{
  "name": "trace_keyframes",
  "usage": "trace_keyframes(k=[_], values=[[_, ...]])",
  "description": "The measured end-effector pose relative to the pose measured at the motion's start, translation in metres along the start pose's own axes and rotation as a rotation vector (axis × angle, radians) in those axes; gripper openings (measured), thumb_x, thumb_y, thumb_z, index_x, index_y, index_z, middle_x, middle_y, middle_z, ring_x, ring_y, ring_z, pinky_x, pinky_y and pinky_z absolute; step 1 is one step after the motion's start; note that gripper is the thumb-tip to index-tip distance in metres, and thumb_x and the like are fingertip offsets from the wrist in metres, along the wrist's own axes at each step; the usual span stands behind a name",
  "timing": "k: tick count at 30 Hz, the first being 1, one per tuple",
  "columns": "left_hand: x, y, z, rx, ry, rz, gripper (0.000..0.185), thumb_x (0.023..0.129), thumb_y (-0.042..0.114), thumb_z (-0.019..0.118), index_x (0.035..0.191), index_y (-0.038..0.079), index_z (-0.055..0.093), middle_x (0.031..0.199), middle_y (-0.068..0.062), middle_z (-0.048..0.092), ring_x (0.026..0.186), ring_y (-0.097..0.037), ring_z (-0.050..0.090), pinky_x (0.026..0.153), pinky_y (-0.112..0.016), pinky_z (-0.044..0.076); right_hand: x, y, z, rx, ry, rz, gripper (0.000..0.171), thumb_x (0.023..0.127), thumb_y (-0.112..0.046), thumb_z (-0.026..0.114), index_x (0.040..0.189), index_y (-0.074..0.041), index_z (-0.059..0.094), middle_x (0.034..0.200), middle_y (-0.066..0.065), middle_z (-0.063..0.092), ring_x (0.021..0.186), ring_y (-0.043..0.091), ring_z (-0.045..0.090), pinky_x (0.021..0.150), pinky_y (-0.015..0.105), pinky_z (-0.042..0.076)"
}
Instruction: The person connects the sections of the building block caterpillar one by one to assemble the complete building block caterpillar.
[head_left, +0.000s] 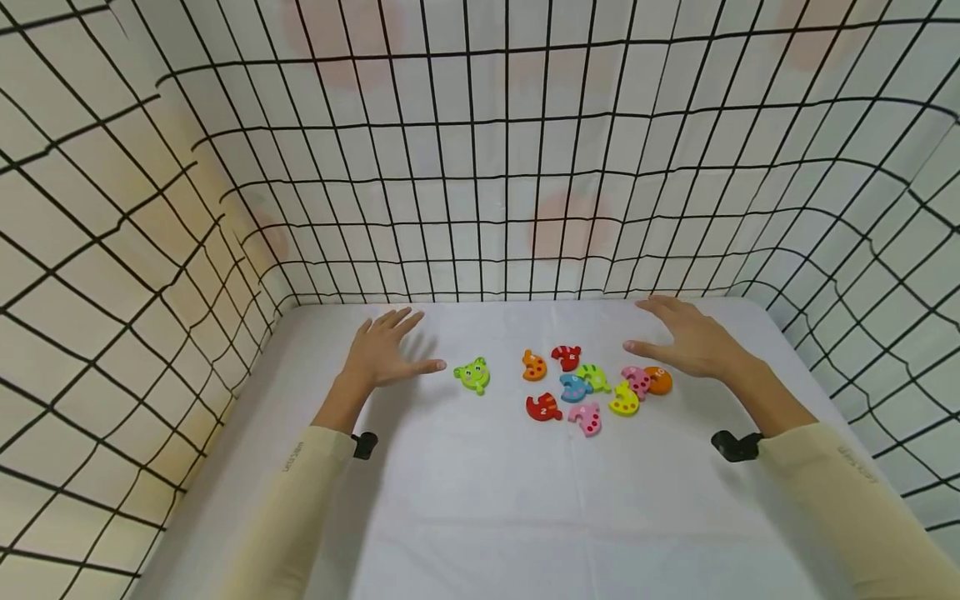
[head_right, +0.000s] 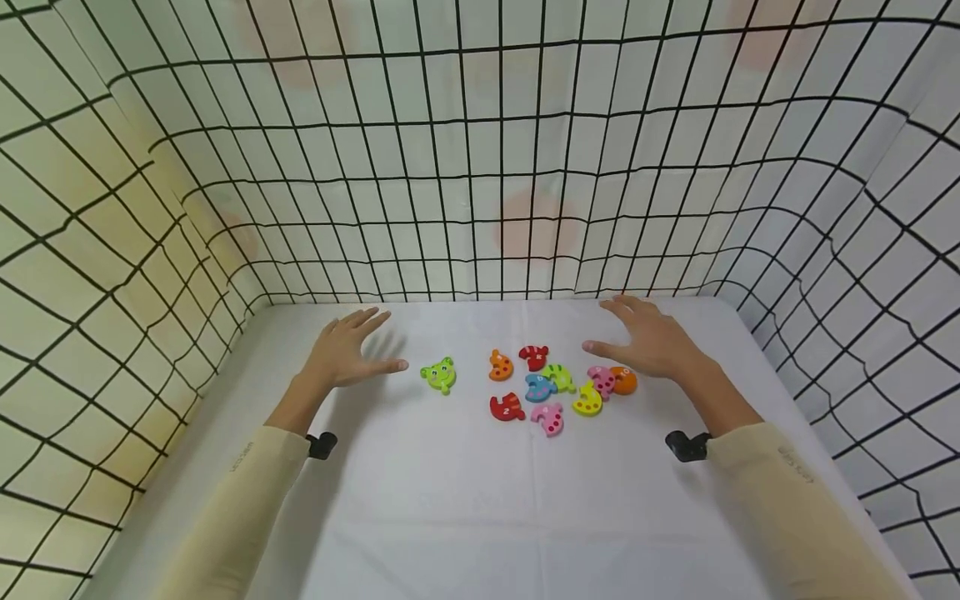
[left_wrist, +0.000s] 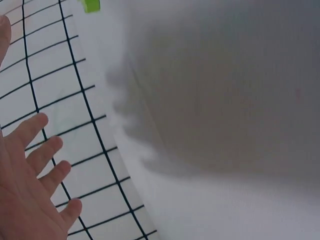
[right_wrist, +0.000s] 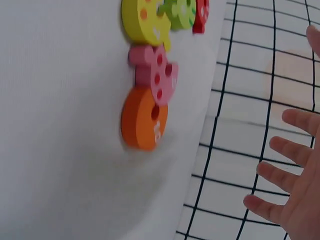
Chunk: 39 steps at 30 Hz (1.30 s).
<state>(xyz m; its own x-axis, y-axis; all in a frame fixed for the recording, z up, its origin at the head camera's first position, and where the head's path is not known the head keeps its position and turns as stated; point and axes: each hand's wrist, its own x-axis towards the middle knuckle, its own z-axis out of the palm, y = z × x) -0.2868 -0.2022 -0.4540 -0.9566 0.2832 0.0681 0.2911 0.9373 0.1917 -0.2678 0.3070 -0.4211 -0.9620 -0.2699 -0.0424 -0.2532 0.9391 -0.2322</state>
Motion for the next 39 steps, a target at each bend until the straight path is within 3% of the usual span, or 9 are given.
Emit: trace_keyframes(k=[6,12,17,22,26,32,39], values=[[0.008,0.019,0.015,-0.112,0.062,0.061,0.072,0.09,0.066,0.065,0.144,0.02,0.061,0.154,-0.006,0.054,0.145,-0.031,0.046,0.117,-0.058,0.04,-0.003,-0.018,0.015,0.088,0.002,0.0,0.081,0.095,-0.061,0.061,0.155,-0.01,0.043,0.162,0.025,0.035,0.146,0.049,0.033,0.107,0.078,0.036],[0.01,0.038,0.032,-0.206,0.066,0.116,0.046,0.097,0.043,0.069,0.133,0.015,0.069,0.143,-0.008,0.063,0.138,-0.033,0.054,0.11,-0.055,0.048,-0.009,-0.038,0.04,0.18,0.024,-0.006,0.068,0.095,-0.045,0.07,0.15,-0.01,0.05,0.153,0.021,0.048,0.133,0.043,0.05,0.101,0.068,0.049],[0.008,0.049,0.041,-0.308,0.005,0.165,0.048,0.097,0.04,0.071,0.136,0.013,0.066,0.146,-0.01,0.061,0.141,-0.035,0.05,0.116,-0.055,0.042,-0.013,-0.054,0.055,0.257,0.042,-0.038,0.062,0.094,-0.037,0.073,0.145,-0.008,0.055,0.14,0.017,0.06,0.122,0.037,0.058,0.093,0.056,0.057],[0.009,0.057,0.05,-0.403,-0.038,0.227,0.05,0.096,0.036,0.072,0.14,0.013,0.063,0.147,-0.008,0.06,0.142,-0.031,0.05,0.119,-0.052,0.039,-0.013,-0.073,0.06,0.283,0.04,-0.069,0.055,0.094,-0.035,0.073,0.141,-0.008,0.06,0.138,0.015,0.061,0.123,0.037,0.058,0.097,0.059,0.055],[0.008,0.061,0.055,-0.465,-0.058,0.2,0.045,0.098,0.031,0.071,0.139,0.014,0.064,0.146,-0.007,0.062,0.141,-0.03,0.052,0.119,-0.047,0.04,-0.015,-0.089,0.064,0.307,0.019,-0.094,0.053,0.094,-0.036,0.073,0.138,-0.009,0.063,0.137,0.016,0.062,0.123,0.038,0.058,0.098,0.059,0.056],[0.002,0.064,0.063,-0.481,-0.044,0.194,0.043,0.098,0.028,0.071,0.137,0.01,0.066,0.144,-0.012,0.063,0.137,-0.035,0.055,0.117,-0.05,0.041,-0.017,-0.106,0.08,0.326,0.011,-0.087,0.051,0.092,-0.035,0.075,0.135,-0.009,0.066,0.13,0.011,0.065,0.112,0.029,0.06,0.092,0.048,0.059],[-0.006,0.06,0.071,-0.501,0.004,0.197,0.038,0.098,0.025,0.07,0.132,0.008,0.069,0.139,-0.013,0.067,0.132,-0.034,0.059,0.115,-0.051,0.043,-0.022,-0.121,0.099,0.327,-0.038,-0.09,0.053,0.089,-0.041,0.078,0.131,-0.01,0.068,0.127,0.01,0.067,0.121,0.031,0.059,0.104,0.054,0.053]])
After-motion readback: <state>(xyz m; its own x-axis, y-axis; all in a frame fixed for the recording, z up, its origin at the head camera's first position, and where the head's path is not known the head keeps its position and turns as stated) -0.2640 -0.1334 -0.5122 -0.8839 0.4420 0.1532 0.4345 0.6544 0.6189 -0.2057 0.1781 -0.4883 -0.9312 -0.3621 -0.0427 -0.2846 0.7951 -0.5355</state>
